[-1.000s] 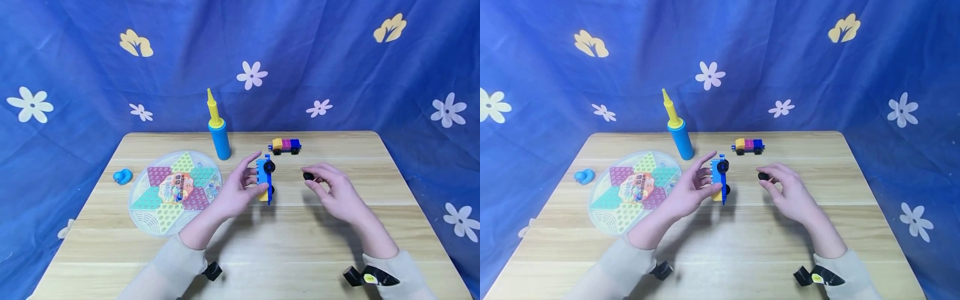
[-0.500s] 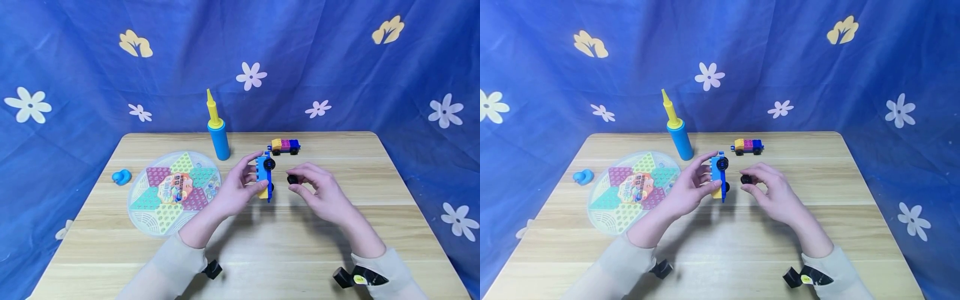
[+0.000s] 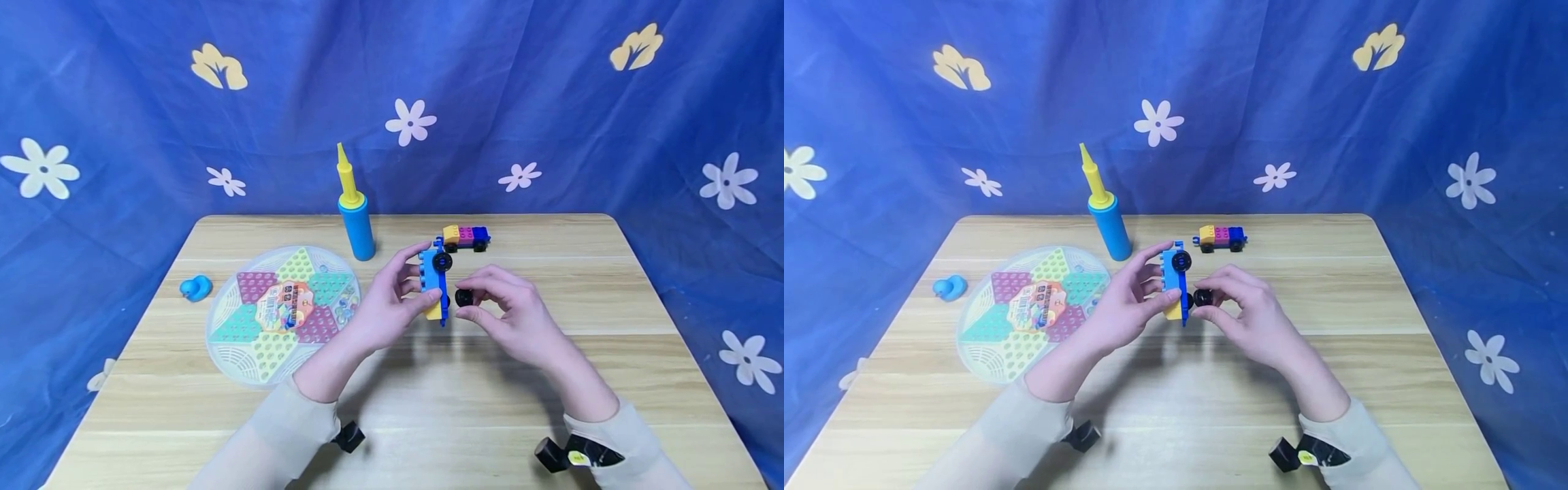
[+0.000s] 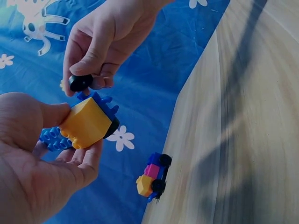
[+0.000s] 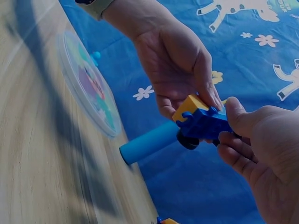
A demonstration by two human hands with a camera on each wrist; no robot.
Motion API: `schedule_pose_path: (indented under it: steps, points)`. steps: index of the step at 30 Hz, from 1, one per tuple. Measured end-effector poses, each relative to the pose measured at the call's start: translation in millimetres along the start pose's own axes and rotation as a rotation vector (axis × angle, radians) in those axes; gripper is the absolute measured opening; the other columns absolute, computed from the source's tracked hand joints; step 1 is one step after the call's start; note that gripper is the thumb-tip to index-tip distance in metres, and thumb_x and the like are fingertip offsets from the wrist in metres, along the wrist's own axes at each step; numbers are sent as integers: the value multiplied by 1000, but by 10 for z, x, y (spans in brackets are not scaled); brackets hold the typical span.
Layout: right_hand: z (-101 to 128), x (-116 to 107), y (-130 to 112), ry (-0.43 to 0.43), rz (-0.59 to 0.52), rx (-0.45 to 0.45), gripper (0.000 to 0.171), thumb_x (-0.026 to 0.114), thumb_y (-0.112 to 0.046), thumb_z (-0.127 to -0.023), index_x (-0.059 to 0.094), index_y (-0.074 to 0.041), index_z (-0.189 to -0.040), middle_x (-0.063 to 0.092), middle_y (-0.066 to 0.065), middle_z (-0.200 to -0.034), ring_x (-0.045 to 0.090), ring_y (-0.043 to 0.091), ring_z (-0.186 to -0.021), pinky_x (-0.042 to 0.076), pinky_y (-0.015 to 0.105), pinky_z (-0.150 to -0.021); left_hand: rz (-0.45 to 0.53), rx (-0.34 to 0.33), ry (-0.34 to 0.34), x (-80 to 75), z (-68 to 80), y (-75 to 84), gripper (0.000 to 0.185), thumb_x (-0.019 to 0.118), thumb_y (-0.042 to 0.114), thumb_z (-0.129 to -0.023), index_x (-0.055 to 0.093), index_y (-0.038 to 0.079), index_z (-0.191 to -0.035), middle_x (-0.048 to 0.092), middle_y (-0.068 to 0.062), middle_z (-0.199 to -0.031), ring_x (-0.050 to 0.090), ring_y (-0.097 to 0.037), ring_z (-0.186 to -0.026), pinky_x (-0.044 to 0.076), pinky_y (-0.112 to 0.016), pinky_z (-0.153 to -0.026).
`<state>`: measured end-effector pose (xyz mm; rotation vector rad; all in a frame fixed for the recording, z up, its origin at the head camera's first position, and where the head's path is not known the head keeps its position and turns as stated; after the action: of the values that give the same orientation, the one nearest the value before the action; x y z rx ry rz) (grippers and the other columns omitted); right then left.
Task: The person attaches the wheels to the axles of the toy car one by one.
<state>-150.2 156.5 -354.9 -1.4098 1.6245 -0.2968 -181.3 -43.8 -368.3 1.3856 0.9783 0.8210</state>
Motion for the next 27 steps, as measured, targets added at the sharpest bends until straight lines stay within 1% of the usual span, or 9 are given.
schedule_pose_path:
  steps: [4, 10, 14, 16, 22, 24, 27]
  points:
    - [-19, 22, -40, -1, 6, -24, 39, 86, 6, -84, 77, -6, -120, 70, 0, -108, 65, 15, -90, 56, 25, -81, 5, 4, 0, 5, -13, 9, 70, 72, 1, -100, 44, 22, -160, 67, -15, -125, 73, -28, -104, 64, -39, -84]
    - [-31, 65, -70, -14, 16, -40, 38, 87, 5, -84, 78, -5, -120, 71, 0, -108, 67, 14, -92, 57, 26, -82, 10, 10, 4, 2, -29, 17, 70, 72, -1, -100, 45, 24, -159, 66, -15, -126, 73, -28, -104, 63, -39, -84]
    - [-31, 91, -97, -12, 32, -51, 38, 88, 3, -83, 79, -5, -119, 70, 0, -107, 68, 13, -90, 57, 24, -79, 11, 14, 3, 11, -36, 26, 70, 71, -2, -100, 44, 20, -160, 66, -15, -127, 73, -28, -105, 63, -38, -85]
    - [-31, 103, -110, -11, 39, -58, 38, 89, 3, -83, 79, -5, -118, 70, 0, -106, 68, 13, -89, 58, 24, -78, 9, 15, 6, 14, -38, 30, 70, 71, -2, -100, 44, 20, -160, 66, -15, -127, 73, -28, -105, 63, -38, -85]
    - [-23, 118, -121, 1, 46, -66, 37, 90, 3, -81, 80, -5, -116, 70, 0, -103, 67, 12, -86, 57, 22, -76, 8, 15, 10, 22, -39, 23, 69, 72, -1, -100, 46, 26, -158, 67, -14, -126, 73, -27, -103, 64, -39, -83]
    - [-20, 119, -123, 7, 46, -62, 36, 91, 2, -81, 80, -5, -115, 70, -1, -102, 67, 12, -85, 57, 21, -76, 6, 19, 11, 24, -40, 20, 69, 72, 0, -100, 46, 26, -158, 67, -14, -126, 73, -27, -102, 64, -39, -83]
    - [-19, 123, -126, 20, 41, -59, 35, 92, 2, -80, 81, -4, -112, 70, -1, -100, 67, 12, -84, 58, 22, -76, 5, 25, 14, 28, -40, 18, 69, 72, 0, -100, 47, 26, -158, 67, -14, -126, 73, -28, -102, 64, -39, -83]
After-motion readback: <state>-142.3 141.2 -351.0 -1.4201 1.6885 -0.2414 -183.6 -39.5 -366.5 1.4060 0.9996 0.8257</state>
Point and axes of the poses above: each hand's wrist, its own z-axis away from the middle knuckle, its own x-axis out of the palm, y = z × x, the point moved 5 cm from there along -z, towards the middle knuckle
